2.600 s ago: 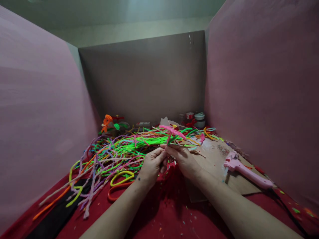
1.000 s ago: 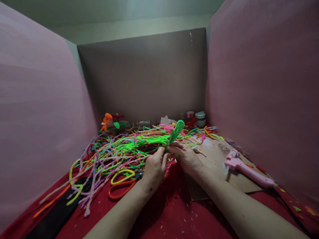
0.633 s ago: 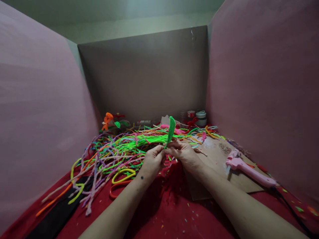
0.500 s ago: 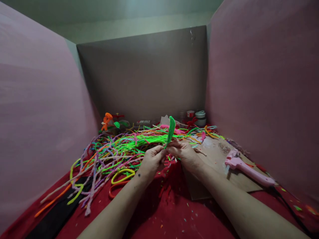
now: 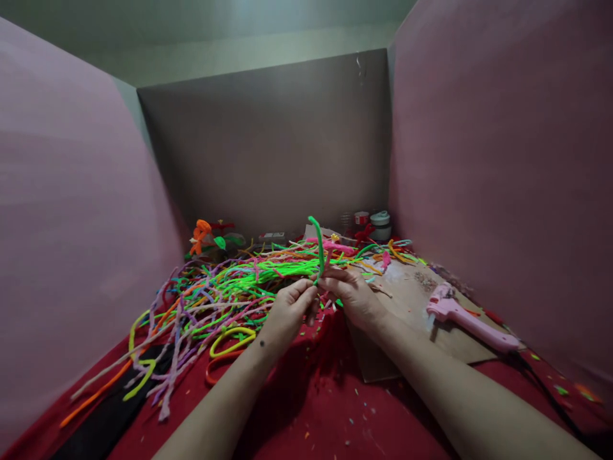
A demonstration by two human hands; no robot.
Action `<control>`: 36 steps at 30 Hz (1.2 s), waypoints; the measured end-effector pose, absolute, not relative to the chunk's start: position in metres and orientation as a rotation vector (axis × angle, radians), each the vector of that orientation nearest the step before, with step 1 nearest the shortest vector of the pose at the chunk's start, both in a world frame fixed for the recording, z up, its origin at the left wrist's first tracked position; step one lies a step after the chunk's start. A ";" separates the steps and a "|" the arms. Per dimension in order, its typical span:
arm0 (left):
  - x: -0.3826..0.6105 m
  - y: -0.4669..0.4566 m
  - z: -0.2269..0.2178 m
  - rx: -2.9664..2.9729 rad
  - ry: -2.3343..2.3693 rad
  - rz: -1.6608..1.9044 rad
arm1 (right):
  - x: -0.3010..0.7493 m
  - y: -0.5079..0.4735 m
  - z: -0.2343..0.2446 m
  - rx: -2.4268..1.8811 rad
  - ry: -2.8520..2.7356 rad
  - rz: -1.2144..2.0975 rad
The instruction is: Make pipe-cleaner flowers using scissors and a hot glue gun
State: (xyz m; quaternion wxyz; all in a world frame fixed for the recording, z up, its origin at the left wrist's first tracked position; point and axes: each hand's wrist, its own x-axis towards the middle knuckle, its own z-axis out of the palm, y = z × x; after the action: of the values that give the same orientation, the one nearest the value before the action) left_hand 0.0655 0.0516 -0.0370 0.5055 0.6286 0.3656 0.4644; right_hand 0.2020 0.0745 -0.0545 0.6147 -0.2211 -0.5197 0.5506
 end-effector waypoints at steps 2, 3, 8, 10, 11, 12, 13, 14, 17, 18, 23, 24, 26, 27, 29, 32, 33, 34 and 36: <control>0.069 0.050 -0.040 1.720 1.045 1.275 | 0.200 0.075 -0.057 -0.538 -1.131 1.259; 0.070 0.049 -0.043 1.803 1.104 1.342 | 0.199 0.074 -0.058 -0.548 -1.112 1.260; 0.066 0.052 -0.051 1.934 1.151 1.465 | 0.193 0.073 -0.060 -0.571 -1.104 1.298; 0.065 0.052 -0.050 1.885 1.134 1.416 | 0.194 0.074 -0.060 -0.573 -1.122 1.320; 0.065 0.053 -0.048 1.853 1.128 1.375 | 0.195 0.074 -0.060 -0.578 -1.142 1.325; 0.066 0.053 -0.047 1.814 1.116 1.332 | 0.196 0.076 -0.061 -0.587 -1.168 1.320; 0.066 0.053 -0.045 1.766 1.098 1.291 | 0.197 0.077 -0.062 -0.598 -1.201 1.310; 0.067 0.053 -0.044 1.714 1.072 1.258 | 0.199 0.078 -0.062 -0.607 -1.234 1.294; 0.067 0.053 -0.041 1.583 0.989 1.183 | 0.202 0.081 -0.066 -0.596 -1.285 1.286; 0.066 0.054 -0.040 1.551 0.956 1.158 | 0.202 0.082 -0.067 -0.578 -1.286 1.306; 0.062 0.056 -0.041 1.395 0.746 1.048 | 0.199 0.082 -0.068 -0.485 -1.254 1.419; 0.062 0.056 -0.042 1.362 0.712 1.037 | 0.199 0.082 -0.067 -0.477 -1.242 1.430; 0.062 0.056 -0.041 1.301 0.666 1.021 | 0.200 0.080 -0.064 -0.467 -1.227 1.456; 0.062 0.056 -0.041 1.276 0.655 1.017 | 0.200 0.079 -0.062 -0.467 -1.230 1.468; 0.061 0.057 -0.040 1.242 0.647 1.011 | 0.202 0.077 -0.059 -0.477 -1.230 1.493; 0.060 0.058 -0.040 1.217 0.621 1.008 | 0.204 0.074 -0.055 -0.466 -1.185 1.551; 0.059 0.058 -0.041 1.211 0.604 0.997 | 0.204 0.073 -0.054 -0.451 -1.166 1.566; 0.059 0.058 -0.041 1.202 0.581 0.986 | 0.204 0.073 -0.054 -0.434 -1.152 1.578; 0.058 0.058 -0.043 1.174 0.527 0.968 | 0.203 0.071 -0.052 -0.404 -1.143 1.601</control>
State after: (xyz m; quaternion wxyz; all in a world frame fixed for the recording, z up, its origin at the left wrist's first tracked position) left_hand 0.0582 0.0583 -0.0428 0.6930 0.5258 0.2359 0.4332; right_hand 0.2035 0.0715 -0.0521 0.5367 -0.1695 -0.4803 0.6726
